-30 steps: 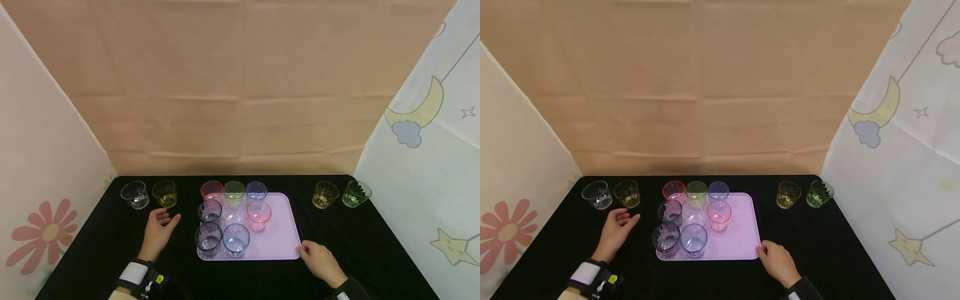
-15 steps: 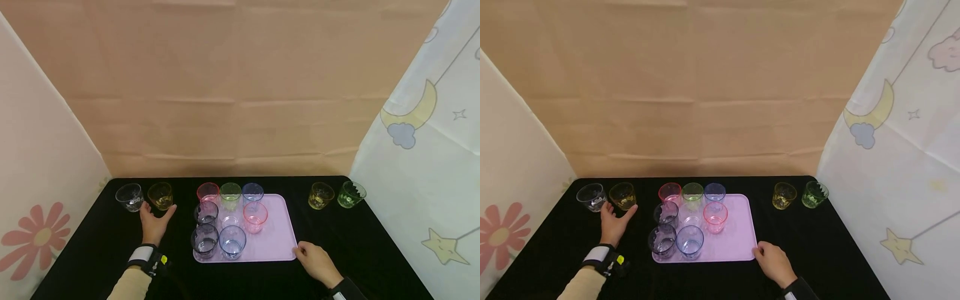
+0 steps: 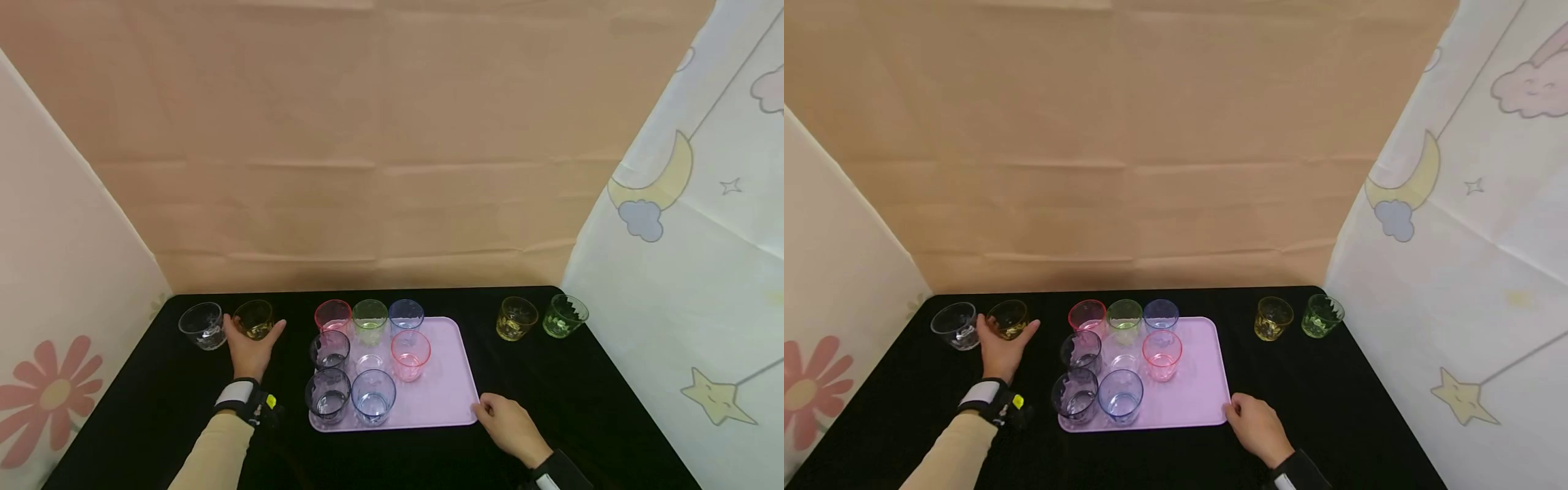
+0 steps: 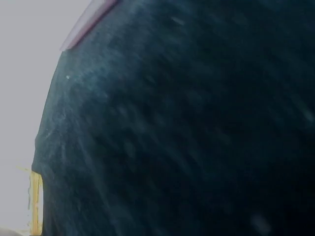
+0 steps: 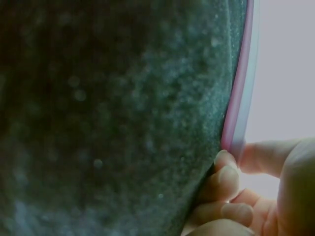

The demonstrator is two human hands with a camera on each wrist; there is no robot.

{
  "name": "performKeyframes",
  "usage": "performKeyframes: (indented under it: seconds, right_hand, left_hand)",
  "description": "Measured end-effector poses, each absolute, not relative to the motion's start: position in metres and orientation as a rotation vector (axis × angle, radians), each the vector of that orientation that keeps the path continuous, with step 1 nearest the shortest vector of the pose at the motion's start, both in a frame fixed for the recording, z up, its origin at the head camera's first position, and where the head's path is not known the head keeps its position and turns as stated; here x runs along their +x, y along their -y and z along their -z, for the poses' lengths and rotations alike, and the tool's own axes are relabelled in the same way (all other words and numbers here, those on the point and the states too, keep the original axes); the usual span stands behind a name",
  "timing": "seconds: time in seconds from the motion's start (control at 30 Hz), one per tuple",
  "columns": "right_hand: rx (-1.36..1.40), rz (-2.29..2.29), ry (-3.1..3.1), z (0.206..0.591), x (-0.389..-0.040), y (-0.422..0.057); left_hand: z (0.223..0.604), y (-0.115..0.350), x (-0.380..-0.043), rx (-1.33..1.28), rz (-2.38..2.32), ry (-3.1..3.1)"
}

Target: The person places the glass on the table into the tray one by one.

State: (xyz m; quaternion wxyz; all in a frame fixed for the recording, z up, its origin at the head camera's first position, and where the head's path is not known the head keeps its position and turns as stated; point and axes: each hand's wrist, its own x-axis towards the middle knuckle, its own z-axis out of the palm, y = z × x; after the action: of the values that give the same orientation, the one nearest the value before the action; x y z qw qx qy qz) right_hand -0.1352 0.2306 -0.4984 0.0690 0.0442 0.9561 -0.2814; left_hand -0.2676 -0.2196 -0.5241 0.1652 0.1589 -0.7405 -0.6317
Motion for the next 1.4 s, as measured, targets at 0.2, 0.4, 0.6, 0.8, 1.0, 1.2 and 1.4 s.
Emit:
performKeyframes:
  seconds: [0.2,0.4,0.6,0.8,1.0,1.2,1.4]
  right_hand:
    - [0.118,0.856,-2.88,0.498,-0.135,-0.229]
    - [0.128,0.85,-2.876,0.498,-0.135,-0.23]
    - [0.129,0.831,-2.878,0.498,-0.135,-0.23]
    - [0.101,0.823,-2.899,0.497,-0.134,-0.229]
    - [0.117,0.819,-2.89,0.496,-0.136,-0.229]
    - [0.128,0.814,-2.871,0.496,-0.136,-0.229]
    - [0.119,0.814,-2.88,0.496,-0.135,-0.23]
  left_hand:
    - [0.526,0.22,-0.273,0.45,1.752,2.076]
    - [0.526,0.222,-0.276,0.432,1.715,2.11]
    - [0.525,0.227,-0.273,0.382,1.732,2.145]
    - [0.525,0.231,-0.265,0.342,1.755,2.184]
    - [0.522,0.236,-0.253,0.304,1.796,2.244]
    - [0.517,0.236,-0.235,0.245,1.762,2.324]
    - [0.504,0.235,-0.21,0.207,1.697,2.383]
